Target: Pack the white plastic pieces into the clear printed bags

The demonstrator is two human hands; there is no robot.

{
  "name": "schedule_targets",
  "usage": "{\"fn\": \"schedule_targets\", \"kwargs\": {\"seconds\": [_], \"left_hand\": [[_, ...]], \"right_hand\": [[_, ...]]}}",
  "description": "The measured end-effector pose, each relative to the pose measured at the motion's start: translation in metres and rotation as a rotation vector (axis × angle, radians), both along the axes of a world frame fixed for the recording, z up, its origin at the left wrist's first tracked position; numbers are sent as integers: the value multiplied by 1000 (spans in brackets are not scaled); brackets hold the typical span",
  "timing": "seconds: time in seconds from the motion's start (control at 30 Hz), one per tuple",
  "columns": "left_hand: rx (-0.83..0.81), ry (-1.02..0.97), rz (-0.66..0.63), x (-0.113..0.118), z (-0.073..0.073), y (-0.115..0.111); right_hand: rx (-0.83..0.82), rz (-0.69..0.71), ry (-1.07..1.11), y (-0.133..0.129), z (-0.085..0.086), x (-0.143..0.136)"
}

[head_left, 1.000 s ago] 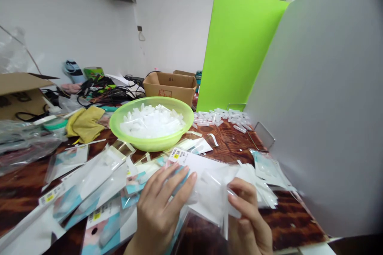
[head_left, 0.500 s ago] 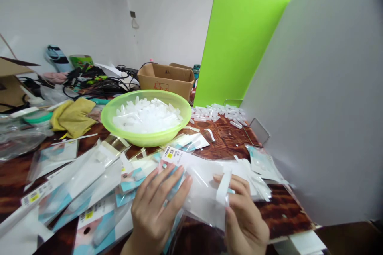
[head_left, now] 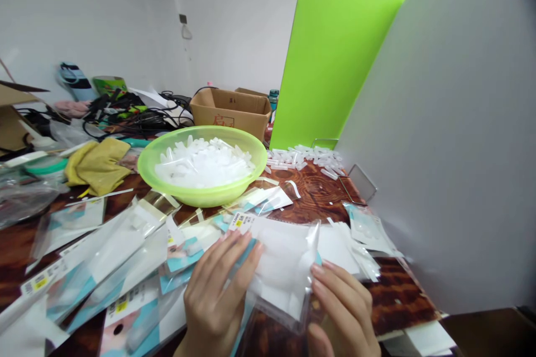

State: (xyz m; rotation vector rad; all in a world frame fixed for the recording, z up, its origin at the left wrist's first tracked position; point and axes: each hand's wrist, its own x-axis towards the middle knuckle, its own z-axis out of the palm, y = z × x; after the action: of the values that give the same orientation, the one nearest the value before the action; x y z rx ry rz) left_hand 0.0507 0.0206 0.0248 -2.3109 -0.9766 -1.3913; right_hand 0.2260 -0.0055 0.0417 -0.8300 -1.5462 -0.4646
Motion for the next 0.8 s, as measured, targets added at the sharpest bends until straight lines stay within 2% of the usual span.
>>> {"fn": "schedule_targets", "kwargs": {"seconds": [0.2, 0.33, 0.43, 0.53, 0.6, 0.67, 0.8], "left_hand": [[29, -19, -19, 3, 3, -2], [40, 11, -14, 2, 5, -4], [92, 52, 26, -2, 8, -7], [146, 90, 71, -3, 13, -12], [168, 88, 83, -2, 17, -14], [183, 98, 85, 0, 18, -14], [119, 71, 79, 2, 12, -10]], "right_hand": [[-71, 81, 9, -1, -8, -10], [-82, 148, -26, -3, -9, -3], [-277, 141, -175, -8, -4, 10], [-506, 245, -172, -9, -3, 20], [-502, 331, -178, -8, -4, 23], [-482, 355, -229, -5, -4, 23], [-594, 415, -159, -7, 4, 22]]}}
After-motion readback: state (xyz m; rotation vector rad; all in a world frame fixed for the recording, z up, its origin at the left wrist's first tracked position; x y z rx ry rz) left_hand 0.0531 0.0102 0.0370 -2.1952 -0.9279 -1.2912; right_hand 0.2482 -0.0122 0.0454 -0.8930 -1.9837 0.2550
